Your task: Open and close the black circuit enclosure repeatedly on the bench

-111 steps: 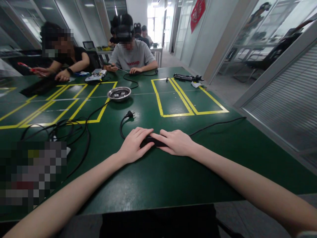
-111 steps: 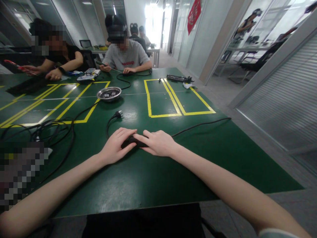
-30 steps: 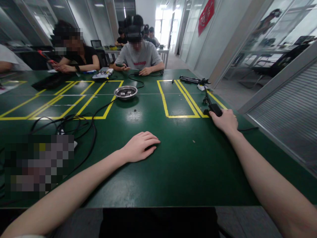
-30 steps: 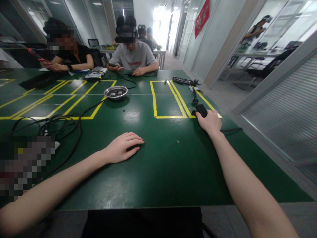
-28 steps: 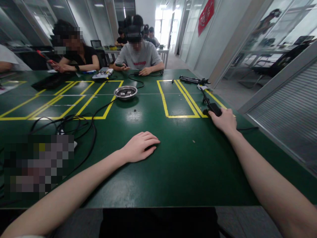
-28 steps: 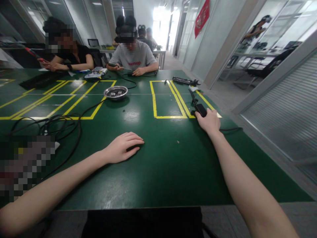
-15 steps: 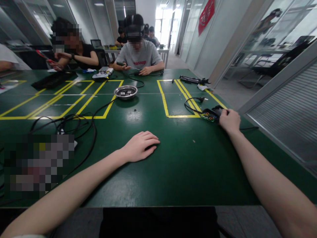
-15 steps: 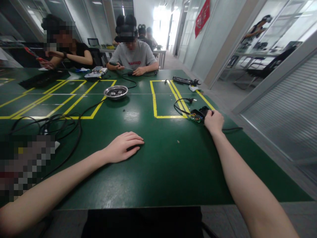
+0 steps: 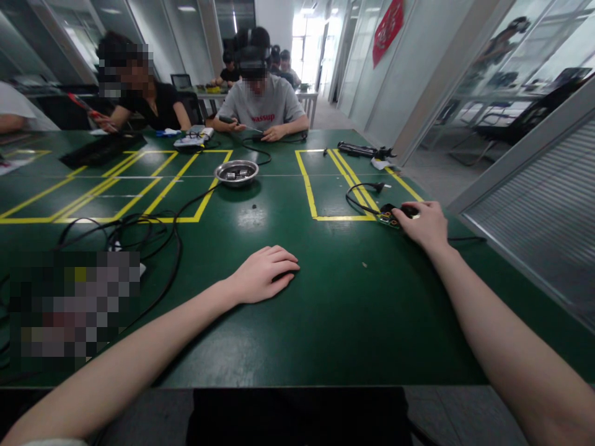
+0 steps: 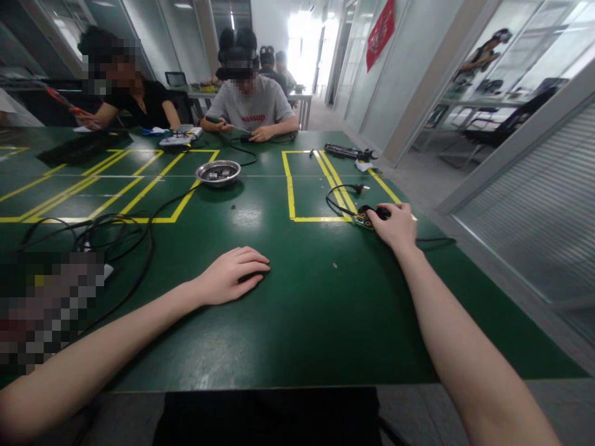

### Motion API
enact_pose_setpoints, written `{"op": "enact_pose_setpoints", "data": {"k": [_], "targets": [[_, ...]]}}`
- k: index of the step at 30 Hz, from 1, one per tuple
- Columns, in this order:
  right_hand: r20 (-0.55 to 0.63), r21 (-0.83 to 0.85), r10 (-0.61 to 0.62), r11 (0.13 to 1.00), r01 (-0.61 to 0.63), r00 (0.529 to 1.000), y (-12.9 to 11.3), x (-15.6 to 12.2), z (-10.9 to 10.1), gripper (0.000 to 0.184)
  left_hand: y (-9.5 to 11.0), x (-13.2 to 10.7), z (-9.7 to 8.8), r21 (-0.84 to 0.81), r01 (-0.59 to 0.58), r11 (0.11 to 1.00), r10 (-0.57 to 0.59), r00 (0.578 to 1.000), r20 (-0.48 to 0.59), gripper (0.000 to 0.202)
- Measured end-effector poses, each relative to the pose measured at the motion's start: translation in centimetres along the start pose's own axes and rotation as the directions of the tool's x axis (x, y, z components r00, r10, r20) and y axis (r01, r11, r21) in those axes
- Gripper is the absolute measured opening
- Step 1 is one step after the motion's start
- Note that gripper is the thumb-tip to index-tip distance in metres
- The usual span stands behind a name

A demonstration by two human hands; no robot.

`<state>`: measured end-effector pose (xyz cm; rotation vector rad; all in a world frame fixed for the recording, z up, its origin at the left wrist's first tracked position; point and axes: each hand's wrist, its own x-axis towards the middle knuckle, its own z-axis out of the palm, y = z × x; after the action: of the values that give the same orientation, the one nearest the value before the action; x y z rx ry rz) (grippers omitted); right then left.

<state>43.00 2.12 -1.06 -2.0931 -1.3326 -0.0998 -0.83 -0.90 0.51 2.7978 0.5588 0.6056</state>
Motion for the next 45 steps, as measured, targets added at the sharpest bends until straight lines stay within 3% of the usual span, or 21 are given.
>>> {"op": "enact_pose_setpoints", "data": {"k": [3, 7, 15, 19, 24, 30, 34, 38, 42, 45], "targets": [[0.003, -0.071, 0.059, 0.996, -0.059, 0.998, -0.3, 0.1, 0.0, 0.044, 0.0, 0.0, -0.1, -0.003, -0.002, 1.000, 0.003, 1.000, 0.006, 0.027], [0.137, -0.140, 0.051, 0.990, -0.032, 0.989, -0.8, 0.1, -0.1, 0.051, 0.0, 0.0, -0.1, 0.001, -0.001, 1.000, 0.001, 1.000, 0.005, 0.026], [0.221, -0.112, -0.061, 0.990, 0.087, 0.973, -2.4, -0.9, -0.1, 0.044, -0.1, 0.0, 0.0, 0.012, -0.012, 1.000, 0.012, 1.000, -0.002, 0.025], [0.275, -0.006, -0.238, 0.968, 0.249, 0.931, -3.9, -2.0, 0.6, 0.040, -0.1, 0.0, 0.0, 0.012, -0.014, 1.000, 0.014, 1.000, -0.012, 0.024], [0.315, 0.192, -0.485, 0.874, 0.446, 0.816, -6.6, -4.2, 1.2, 0.034, 0.0, 0.0, 0.0, 0.010, -0.014, 1.000, 0.014, 1.000, -0.013, 0.024], [0.344, 0.469, -0.767, 0.640, 0.609, 0.541, -11.8, -9.5, 0.7, 0.030, 0.3, 0.0, 0.0, 0.044, 0.032, 0.999, -0.028, 0.995, -0.095, 0.027], [0.385, 0.573, -0.850, 0.526, 0.628, 0.361, -14.7, -13.3, 0.0, 0.027, 0.4, 0.0, -0.3, 0.058, 0.025, 0.998, -0.014, 0.983, -0.185, 0.031], [0.364, 0.628, -0.882, 0.470, 0.620, 0.299, -15.2, -14.4, -0.5, 0.034, 0.4, 0.0, -0.6, 0.013, 0.002, 1.000, 0.000, 0.990, -0.138, 0.040], [0.299, 0.685, -0.913, 0.407, 0.604, 0.277, -14.5, -13.6, -0.9, 0.060, 0.0, 0.0, -0.6, -0.010, -0.019, 1.000, 0.018, 0.997, -0.080, 0.048], [0.281, 0.690, -0.921, 0.390, 0.609, 0.271, -14.0, -13.0, -1.2, 0.065, -0.3, -0.1, -0.5, -0.001, -0.036, 0.999, 0.036, 0.998, -0.051, 0.051]]}}
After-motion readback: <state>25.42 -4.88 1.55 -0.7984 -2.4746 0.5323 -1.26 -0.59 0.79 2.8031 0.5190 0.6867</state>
